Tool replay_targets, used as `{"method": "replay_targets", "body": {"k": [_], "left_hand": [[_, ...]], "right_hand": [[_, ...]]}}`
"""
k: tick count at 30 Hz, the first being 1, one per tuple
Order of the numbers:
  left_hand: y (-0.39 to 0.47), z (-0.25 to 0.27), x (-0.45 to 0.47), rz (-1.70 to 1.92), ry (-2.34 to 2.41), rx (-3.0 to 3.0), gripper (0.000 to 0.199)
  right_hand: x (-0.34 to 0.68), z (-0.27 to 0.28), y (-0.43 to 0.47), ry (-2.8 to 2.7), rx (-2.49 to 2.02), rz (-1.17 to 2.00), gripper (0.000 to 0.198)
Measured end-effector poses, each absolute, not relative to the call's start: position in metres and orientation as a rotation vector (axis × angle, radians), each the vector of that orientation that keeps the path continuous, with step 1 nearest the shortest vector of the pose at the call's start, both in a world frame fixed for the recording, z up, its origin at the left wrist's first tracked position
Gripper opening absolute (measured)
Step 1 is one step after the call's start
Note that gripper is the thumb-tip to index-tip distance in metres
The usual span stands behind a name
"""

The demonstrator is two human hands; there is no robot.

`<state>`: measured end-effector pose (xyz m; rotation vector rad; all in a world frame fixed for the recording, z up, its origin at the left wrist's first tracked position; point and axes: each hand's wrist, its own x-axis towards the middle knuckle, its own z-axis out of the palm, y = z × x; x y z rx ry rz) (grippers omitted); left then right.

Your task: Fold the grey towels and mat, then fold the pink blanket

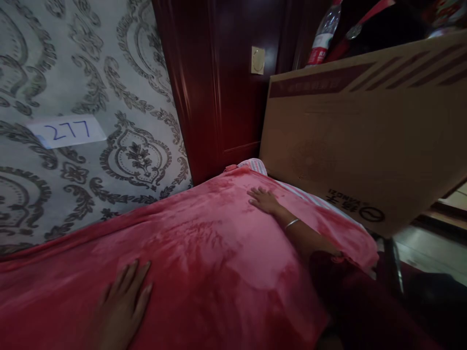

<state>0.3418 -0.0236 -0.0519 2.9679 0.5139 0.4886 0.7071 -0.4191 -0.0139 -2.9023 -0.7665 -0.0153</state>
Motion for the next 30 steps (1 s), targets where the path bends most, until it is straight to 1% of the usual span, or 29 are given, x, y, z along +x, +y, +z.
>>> {"method": "replay_targets", "body": {"k": [5,9,12,14,17,19,21,25,30], "left_hand": [[-0.017,-0.060,0.337,0.456,0.525,2.951,0.068],[-0.016,-0.062,0.334,0.459,0.528,2.946,0.066],[-0.018,-0.062,0.334,0.444,0.554,2.940,0.065],[-0.018,-0.062,0.334,0.421,0.566,2.930,0.065],[-0.019,-0.062,0.332,0.423,0.550,2.916,0.066],[-0.020,-0.061,0.329,0.482,0.503,2.921,0.066],[-0.021,-0.058,0.323,0.534,0.401,2.954,0.066],[-0.021,-0.057,0.314,0.596,0.168,3.053,0.066],[-0.014,-0.071,0.312,0.721,0.163,3.096,0.068]], "right_hand": [[0.753,-0.024,-0.441,-0.492,-2.977,0.006,0.063],[0.772,-0.028,-0.451,-0.434,-2.975,-0.008,0.063],[0.773,-0.022,-0.443,-0.405,-3.003,0.005,0.062],[0.768,-0.016,-0.425,-0.377,-3.044,-0.049,0.060],[0.756,-0.011,-0.385,-0.640,-3.011,-0.154,0.060],[0.754,-0.014,-0.363,-0.936,-2.907,-0.081,0.063],[0.762,-0.021,-0.355,-1.050,-2.844,0.018,0.066],[0.812,-0.036,-0.372,-0.803,-2.910,-0.017,0.068],[0.862,-0.046,-0.388,-0.700,-2.948,-0.099,0.067]]}}
